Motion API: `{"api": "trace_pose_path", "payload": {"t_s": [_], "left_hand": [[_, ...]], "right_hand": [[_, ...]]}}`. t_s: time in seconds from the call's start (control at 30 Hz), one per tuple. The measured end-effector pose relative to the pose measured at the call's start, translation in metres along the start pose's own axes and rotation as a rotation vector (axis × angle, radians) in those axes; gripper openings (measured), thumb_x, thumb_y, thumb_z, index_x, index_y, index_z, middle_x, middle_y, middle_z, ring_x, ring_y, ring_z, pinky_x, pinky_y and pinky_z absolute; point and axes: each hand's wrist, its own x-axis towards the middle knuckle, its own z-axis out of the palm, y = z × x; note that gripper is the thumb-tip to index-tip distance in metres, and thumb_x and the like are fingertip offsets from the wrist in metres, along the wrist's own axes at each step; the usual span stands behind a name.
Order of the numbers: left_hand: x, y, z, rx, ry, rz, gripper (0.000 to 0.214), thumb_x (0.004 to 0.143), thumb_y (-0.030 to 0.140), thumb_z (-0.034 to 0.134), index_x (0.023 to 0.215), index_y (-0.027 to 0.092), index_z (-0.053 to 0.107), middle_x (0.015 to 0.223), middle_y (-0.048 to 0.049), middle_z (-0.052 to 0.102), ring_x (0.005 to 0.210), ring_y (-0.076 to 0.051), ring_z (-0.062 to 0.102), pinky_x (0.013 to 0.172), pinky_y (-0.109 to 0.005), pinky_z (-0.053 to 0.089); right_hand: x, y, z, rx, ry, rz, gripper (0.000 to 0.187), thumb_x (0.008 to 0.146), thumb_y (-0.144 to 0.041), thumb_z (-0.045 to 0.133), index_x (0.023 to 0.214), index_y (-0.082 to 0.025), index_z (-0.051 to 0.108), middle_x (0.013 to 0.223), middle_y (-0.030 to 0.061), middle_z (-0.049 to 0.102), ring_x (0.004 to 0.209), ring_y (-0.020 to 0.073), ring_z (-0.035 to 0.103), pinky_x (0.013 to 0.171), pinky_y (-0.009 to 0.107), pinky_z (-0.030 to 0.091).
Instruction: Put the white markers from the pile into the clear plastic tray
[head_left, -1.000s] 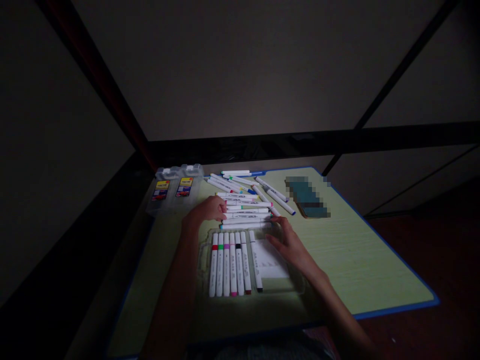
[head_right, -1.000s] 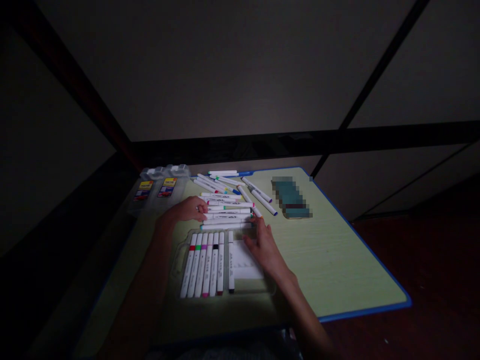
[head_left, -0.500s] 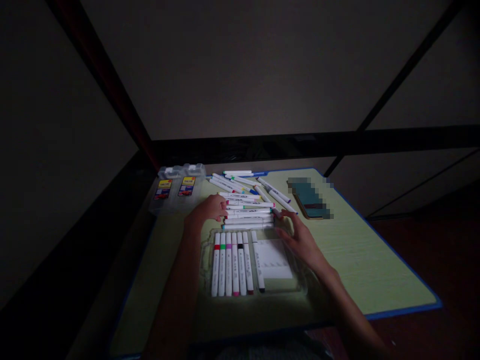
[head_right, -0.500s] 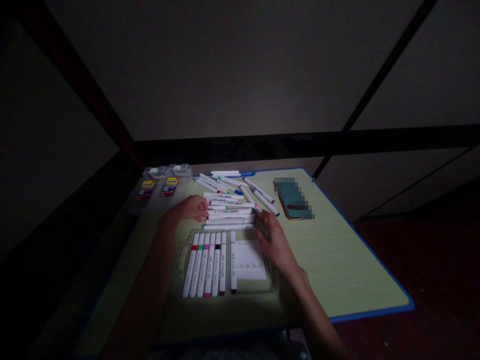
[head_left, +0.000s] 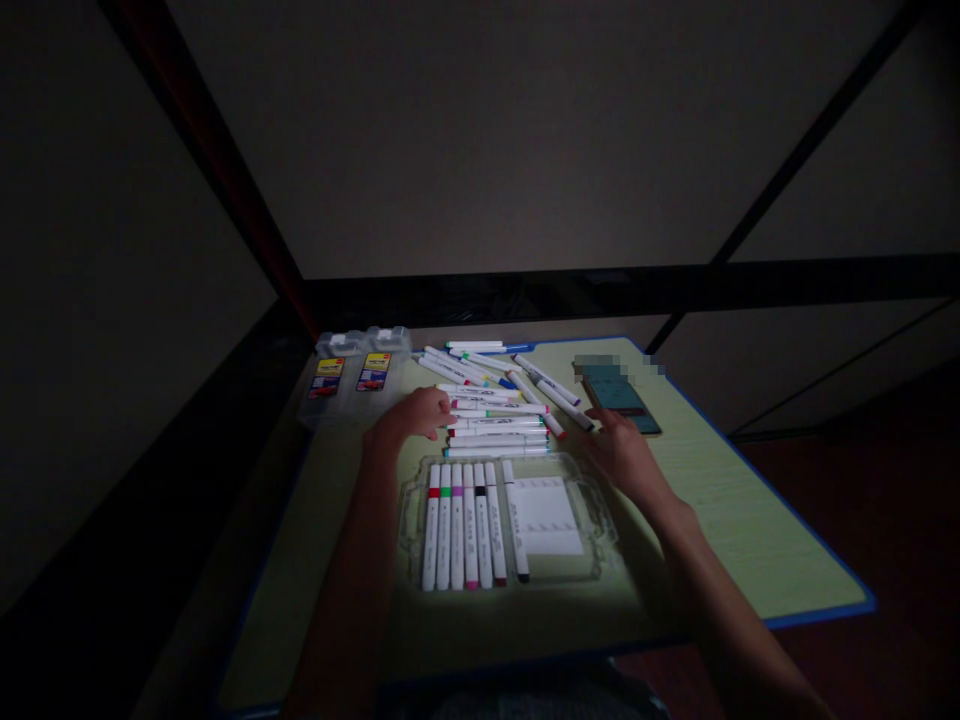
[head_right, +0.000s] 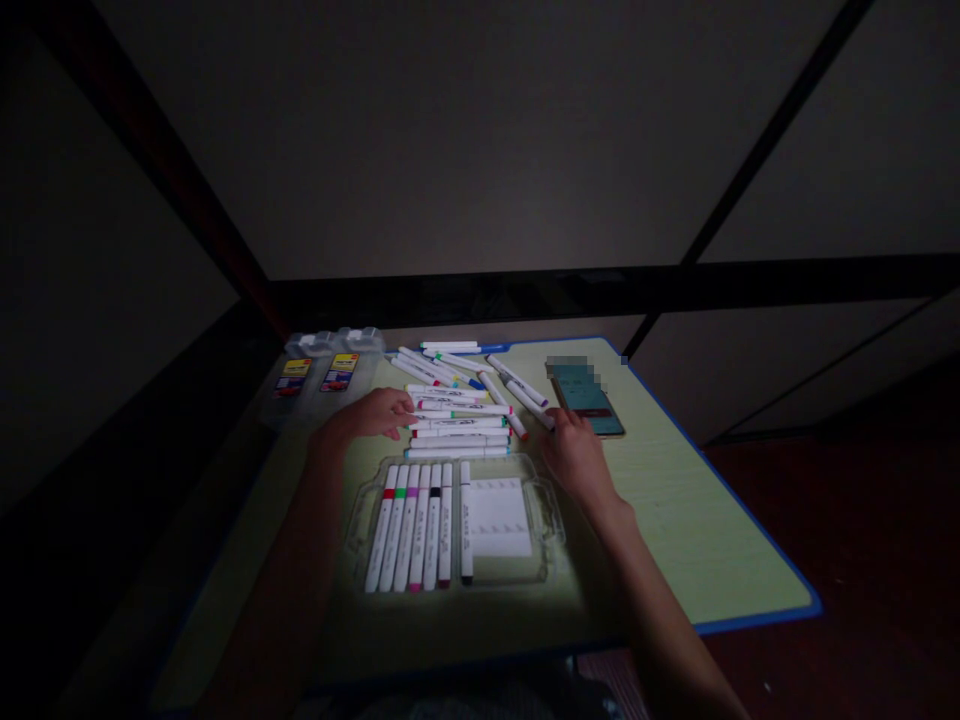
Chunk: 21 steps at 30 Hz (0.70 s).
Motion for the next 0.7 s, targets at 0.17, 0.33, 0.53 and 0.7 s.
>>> {"api": "trace_pose_path", "payload": {"t_s": [0.17,0.33,0.53,0.7], "left_hand": [[-0.002,0.001,-0.005,-0.003,-0.003,0.038,0.006,0.073,0.017,0.055,0.075,0.011,0.054,0.069,-0.0009,0.058,0.048,-0.010,0.058,0.046,-0.018,0.045],[-0.004,0.002,-0.007,0.001,0.021,0.060,0.011,0.074,0.020,0.054,0.080,0.011,0.056,0.075,-0.0028,0.059,0.051,-0.011,0.059,0.049,-0.021,0.046],[-0.001,0.002,-0.003,0.009,0.046,0.087,0.010,0.073,0.018,0.055,0.079,0.011,0.057,0.072,-0.0016,0.058,0.052,-0.009,0.056,0.045,-0.018,0.043],[0.002,0.002,-0.001,0.071,0.075,0.159,0.011,0.074,0.020,0.054,0.078,0.011,0.059,0.067,-0.0003,0.056,0.050,-0.009,0.053,0.046,-0.018,0.039]], "right_hand": [[0.010,-0.004,0.005,-0.133,-0.029,0.022,0.032,0.078,-0.017,0.048,0.109,-0.014,0.052,0.102,0.0156,0.060,0.094,0.0281,0.054,0.080,0.037,0.040],[0.013,-0.007,0.010,-0.189,-0.071,0.037,0.035,0.078,-0.017,0.048,0.113,-0.011,0.050,0.102,0.0164,0.059,0.093,0.0267,0.054,0.078,0.034,0.041],[0.012,-0.009,0.014,-0.190,-0.119,0.061,0.029,0.080,-0.024,0.051,0.106,-0.012,0.052,0.102,0.0142,0.058,0.091,0.0226,0.057,0.075,0.029,0.042],[0.012,-0.011,0.014,-0.187,-0.154,0.114,0.023,0.081,-0.028,0.050,0.099,-0.014,0.052,0.098,0.0132,0.060,0.083,0.0213,0.060,0.065,0.027,0.041]]}}
